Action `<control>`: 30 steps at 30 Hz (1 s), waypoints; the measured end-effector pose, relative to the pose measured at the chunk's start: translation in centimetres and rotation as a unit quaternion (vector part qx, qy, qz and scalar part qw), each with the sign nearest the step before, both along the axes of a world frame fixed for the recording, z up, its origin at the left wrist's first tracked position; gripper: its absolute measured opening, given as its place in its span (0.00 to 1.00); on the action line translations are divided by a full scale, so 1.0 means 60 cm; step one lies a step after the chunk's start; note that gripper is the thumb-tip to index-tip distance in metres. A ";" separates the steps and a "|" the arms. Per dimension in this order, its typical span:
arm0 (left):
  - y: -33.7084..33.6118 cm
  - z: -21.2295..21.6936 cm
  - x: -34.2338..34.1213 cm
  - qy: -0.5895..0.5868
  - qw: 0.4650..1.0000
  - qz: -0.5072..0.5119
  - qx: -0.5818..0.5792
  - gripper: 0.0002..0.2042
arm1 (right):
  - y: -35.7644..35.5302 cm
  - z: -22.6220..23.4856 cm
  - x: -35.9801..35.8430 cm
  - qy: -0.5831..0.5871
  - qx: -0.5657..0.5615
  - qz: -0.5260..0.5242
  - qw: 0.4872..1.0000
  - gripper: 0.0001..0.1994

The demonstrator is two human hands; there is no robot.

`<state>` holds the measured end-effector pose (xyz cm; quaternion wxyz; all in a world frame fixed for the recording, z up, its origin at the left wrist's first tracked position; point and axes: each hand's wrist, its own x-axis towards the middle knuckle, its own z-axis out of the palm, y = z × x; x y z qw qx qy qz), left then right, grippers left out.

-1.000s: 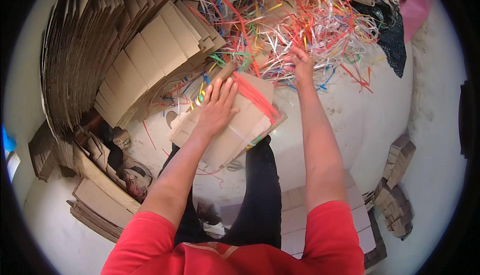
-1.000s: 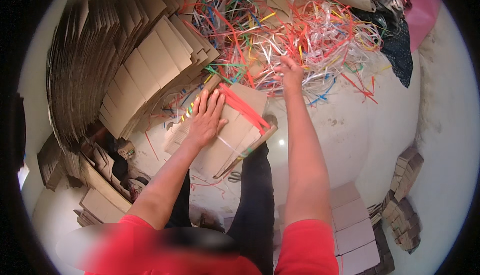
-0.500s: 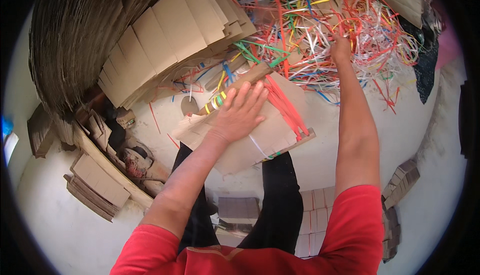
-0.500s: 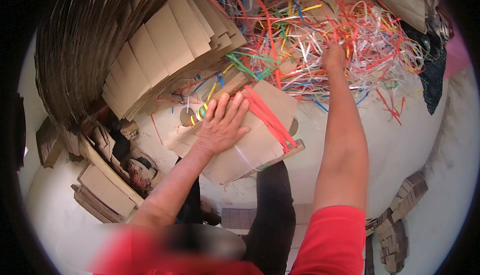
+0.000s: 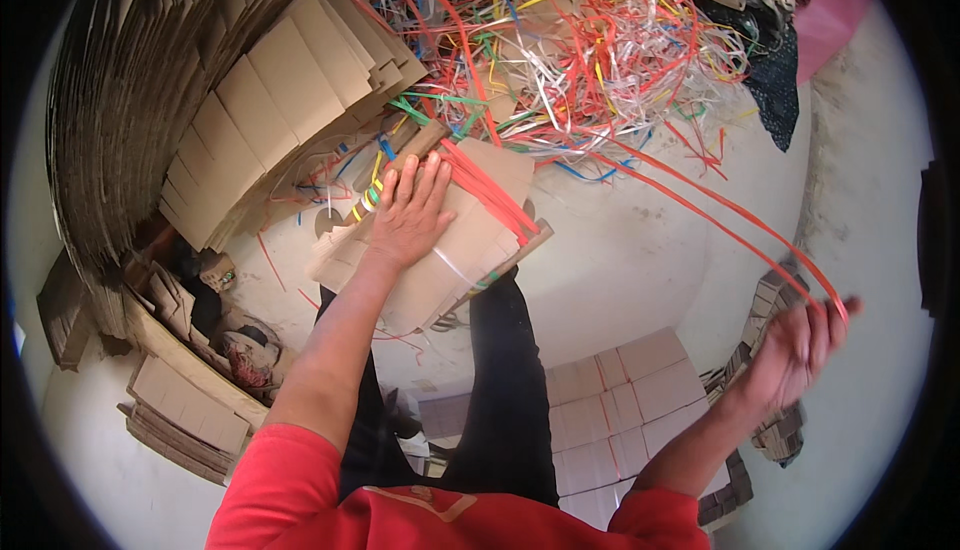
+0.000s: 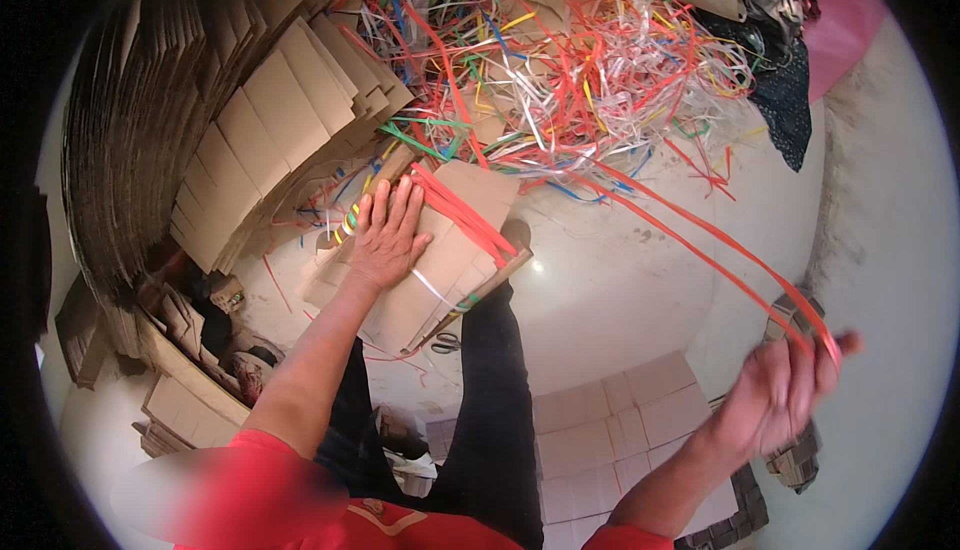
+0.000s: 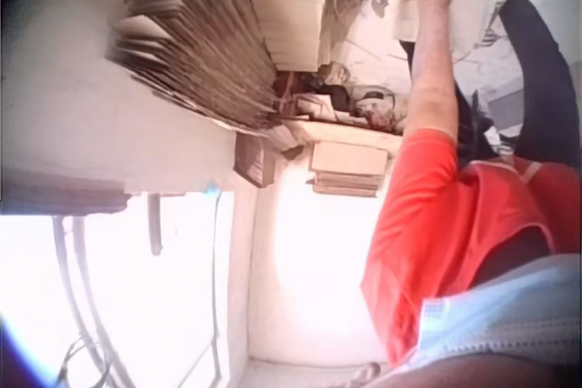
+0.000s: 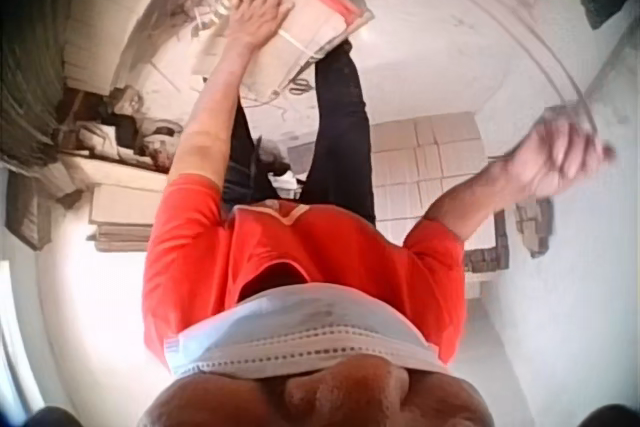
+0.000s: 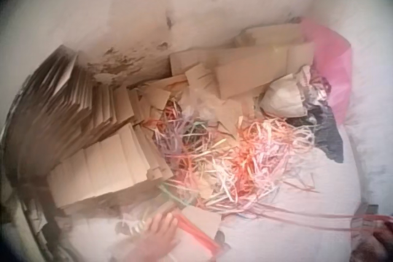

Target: The person sits on the floor and bundles stacks of corrugated cardboard sheets using red and white plastic ties. They wrap the ties around the stacks, tie knots, and trim the excess with scissors. The person then moves the finished bundles aside and repeats the process with another stack.

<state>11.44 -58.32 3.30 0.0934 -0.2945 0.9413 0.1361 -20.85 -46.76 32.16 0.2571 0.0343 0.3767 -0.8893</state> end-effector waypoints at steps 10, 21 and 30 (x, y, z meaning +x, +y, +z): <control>0.019 0.151 -0.009 0.228 0.921 0.104 0.298 0.35 | 0.093 0.120 0.124 0.113 0.174 0.211 0.955 0.04; -0.043 0.440 -0.065 0.363 0.330 0.456 0.742 0.17 | 0.182 0.045 0.252 0.215 0.491 0.619 0.574 0.08; -0.262 0.400 0.107 0.496 0.444 0.593 0.454 0.15 | 0.426 -0.070 0.216 0.349 0.628 0.496 0.488 0.05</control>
